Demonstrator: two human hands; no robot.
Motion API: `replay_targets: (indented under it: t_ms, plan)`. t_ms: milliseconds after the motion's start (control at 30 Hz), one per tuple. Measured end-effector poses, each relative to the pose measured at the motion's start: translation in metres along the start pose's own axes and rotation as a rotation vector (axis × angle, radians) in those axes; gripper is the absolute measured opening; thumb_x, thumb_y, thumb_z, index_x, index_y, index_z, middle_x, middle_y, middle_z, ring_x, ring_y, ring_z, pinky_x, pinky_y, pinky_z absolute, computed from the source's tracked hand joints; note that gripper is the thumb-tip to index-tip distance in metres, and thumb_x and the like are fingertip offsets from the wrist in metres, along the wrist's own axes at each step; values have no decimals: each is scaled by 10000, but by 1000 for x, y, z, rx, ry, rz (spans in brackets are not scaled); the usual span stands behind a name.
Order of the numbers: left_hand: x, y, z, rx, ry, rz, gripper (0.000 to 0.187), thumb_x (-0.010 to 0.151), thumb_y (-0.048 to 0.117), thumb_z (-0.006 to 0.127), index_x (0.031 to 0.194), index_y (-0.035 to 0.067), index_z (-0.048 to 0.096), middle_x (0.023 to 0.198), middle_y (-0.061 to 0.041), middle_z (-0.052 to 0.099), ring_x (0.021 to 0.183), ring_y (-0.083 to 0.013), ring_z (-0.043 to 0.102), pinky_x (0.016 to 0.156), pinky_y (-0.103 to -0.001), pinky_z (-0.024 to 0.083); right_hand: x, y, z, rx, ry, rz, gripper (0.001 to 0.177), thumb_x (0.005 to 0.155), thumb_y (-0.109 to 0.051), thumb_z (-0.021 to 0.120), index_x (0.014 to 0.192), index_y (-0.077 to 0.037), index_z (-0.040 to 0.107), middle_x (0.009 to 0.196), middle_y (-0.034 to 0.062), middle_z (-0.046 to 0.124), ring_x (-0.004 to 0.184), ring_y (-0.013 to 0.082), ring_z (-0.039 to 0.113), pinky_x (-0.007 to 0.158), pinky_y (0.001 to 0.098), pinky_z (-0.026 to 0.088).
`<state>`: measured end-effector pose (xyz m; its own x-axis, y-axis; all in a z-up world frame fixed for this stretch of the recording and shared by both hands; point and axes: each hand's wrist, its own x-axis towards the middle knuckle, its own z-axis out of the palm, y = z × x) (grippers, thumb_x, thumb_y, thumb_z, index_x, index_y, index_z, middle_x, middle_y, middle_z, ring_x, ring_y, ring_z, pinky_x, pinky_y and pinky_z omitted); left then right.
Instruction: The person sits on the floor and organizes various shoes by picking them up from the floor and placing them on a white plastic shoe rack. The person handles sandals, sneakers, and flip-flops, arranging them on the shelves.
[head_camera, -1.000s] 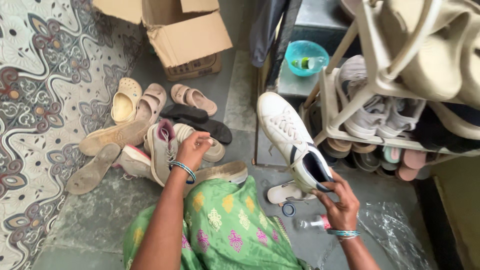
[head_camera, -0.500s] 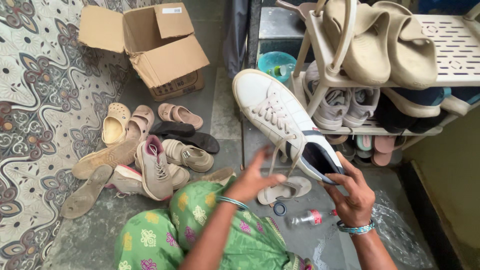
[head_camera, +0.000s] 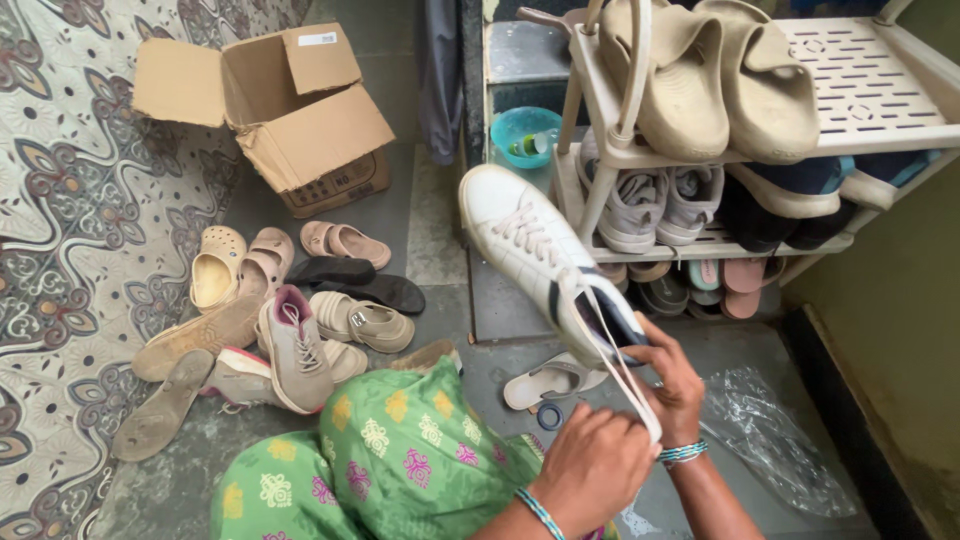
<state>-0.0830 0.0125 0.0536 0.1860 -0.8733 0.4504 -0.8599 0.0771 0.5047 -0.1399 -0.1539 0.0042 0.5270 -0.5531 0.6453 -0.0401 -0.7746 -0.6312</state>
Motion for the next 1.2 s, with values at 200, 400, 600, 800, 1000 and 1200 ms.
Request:
replay_targets:
  t_ms: [200, 400, 600, 800, 1000, 1200]
  plan:
    - [54, 5, -39, 324, 106, 126, 129, 879, 168, 627, 931, 66, 686, 984, -107, 663, 1031, -276, 618, 897, -433, 433, -60, 48, 13, 256, -73, 376, 257, 839, -45, 698, 1093, -67, 731, 1192, 168, 749, 1029, 236, 736, 796, 315, 607]
    - [75, -24, -64, 601, -90, -242, 379, 849, 387, 683, 968, 28, 713, 922, -122, 663, 954, -298, 606, 868, -489, 415, -45, -4, -20, 114, -207, 111, 267, 693, -99, 861, 926, -54, 739, 1278, 154, 724, 1037, 224, 744, 838, 329, 583]
    - [61, -26, -97, 315, 263, -50, 268, 931, 252, 715, 1078, 29, 686, 1047, -109, 664, 1073, -292, 613, 964, -457, 423, -14, -22, -65, -11, -162, 64, 278, 660, -110, 864, 914, -74, 755, 1295, 164, 708, 1077, 227, 735, 886, 328, 574]
    - [51, -13, -106, 272, 381, 152, 398, 909, 146, 718, 1288, 50, 645, 1432, -143, 565, 1379, -300, 513, 1111, -480, 368, 18, -37, -115, -36, -29, -37, 309, 699, -85, 844, 984, -59, 728, 1349, 183, 676, 1157, 234, 704, 982, 343, 565]
    - [54, -9, -100, 237, 282, 160, 493, 928, 149, 697, 1408, 82, 607, 1592, -143, 462, 1496, -275, 418, 1170, -488, 319, 62, -57, -142, 56, 169, -136, 258, 847, -80, 822, 1058, -22, 687, 1348, 171, 669, 1264, 234, 673, 1077, 351, 573]
    - [58, -11, -100, 266, 221, 162, 535, 906, 151, 691, 1429, 94, 597, 1612, -135, 428, 1514, -281, 374, 1163, -505, 303, 120, -45, -171, 200, 284, -132, 288, 909, -1, 834, 1122, -10, 640, 1355, 137, 662, 1171, 170, 657, 1039, 309, 557]
